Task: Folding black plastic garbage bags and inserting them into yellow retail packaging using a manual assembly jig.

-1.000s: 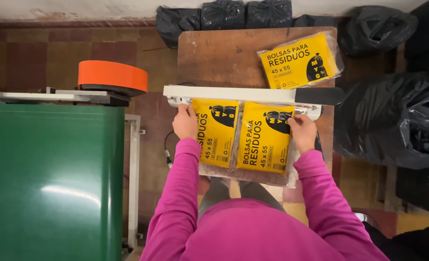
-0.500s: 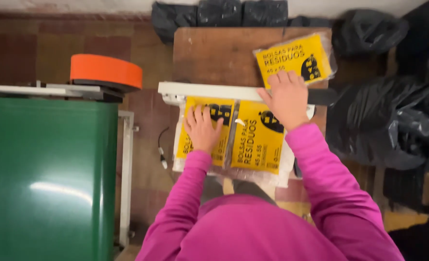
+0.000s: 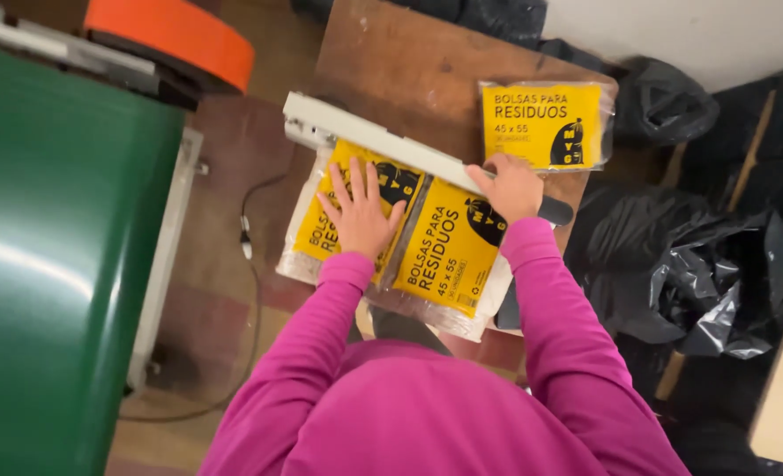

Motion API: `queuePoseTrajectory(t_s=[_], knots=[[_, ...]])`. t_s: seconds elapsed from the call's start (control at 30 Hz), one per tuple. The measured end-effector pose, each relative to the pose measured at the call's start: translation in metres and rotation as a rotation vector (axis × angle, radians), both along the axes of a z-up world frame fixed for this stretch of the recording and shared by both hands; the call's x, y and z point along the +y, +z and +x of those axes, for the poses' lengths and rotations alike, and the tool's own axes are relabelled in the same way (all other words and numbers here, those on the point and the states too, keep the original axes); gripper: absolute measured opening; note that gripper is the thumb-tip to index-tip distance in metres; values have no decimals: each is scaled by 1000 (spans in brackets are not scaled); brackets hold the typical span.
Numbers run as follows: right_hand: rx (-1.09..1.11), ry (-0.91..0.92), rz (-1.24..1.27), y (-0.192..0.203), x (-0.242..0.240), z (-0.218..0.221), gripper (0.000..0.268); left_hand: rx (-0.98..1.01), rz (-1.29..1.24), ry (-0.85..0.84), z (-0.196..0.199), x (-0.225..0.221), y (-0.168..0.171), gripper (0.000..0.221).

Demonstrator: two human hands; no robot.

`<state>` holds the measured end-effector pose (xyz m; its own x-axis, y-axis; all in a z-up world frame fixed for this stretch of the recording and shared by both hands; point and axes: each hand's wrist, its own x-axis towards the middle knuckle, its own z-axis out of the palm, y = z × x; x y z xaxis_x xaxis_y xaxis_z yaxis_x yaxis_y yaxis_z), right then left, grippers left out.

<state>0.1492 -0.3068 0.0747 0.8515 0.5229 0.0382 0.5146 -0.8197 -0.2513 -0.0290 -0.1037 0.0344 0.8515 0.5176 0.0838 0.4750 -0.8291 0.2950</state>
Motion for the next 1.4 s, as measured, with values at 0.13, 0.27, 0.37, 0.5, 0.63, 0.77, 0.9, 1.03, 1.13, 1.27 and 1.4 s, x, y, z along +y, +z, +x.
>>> queuePoseTrajectory(t_s=[0.13,0.27,0.37,0.5,0.63,0.77,0.9,1.03,1.13,1.27,1.4], knots=[[-14,6,18,-4,-1,0,42,24,-96,50,-2,-5,7,93],[-46,-7,7,-6,-2,0,40,46,-87,79,-8,-8,9,99],[-72,11,22,-10,-3,0,39,67,-102,94,-13,-9,12,102],[-99,27,37,-14,-8,0,39,81,-83,108,-20,-13,8,104],[-102,32,31,-15,-8,1,39,98,-102,136,-27,-15,10,104],[-107,44,37,-12,-7,2,39,108,-139,172,-35,-18,9,105],[-98,43,40,-11,-7,2,39,50,-133,214,-45,-22,5,106],[-93,41,45,-7,-7,-1,41,91,-167,252,-59,-31,7,107],[-67,35,73,-4,-2,0,42,140,-101,284,-58,-52,17,103],[-15,-13,70,-2,-1,-1,44,-8,-215,-110,-8,-116,35,96],[-13,-30,56,-5,-3,2,45,-44,-190,-260,26,-159,10,95]])
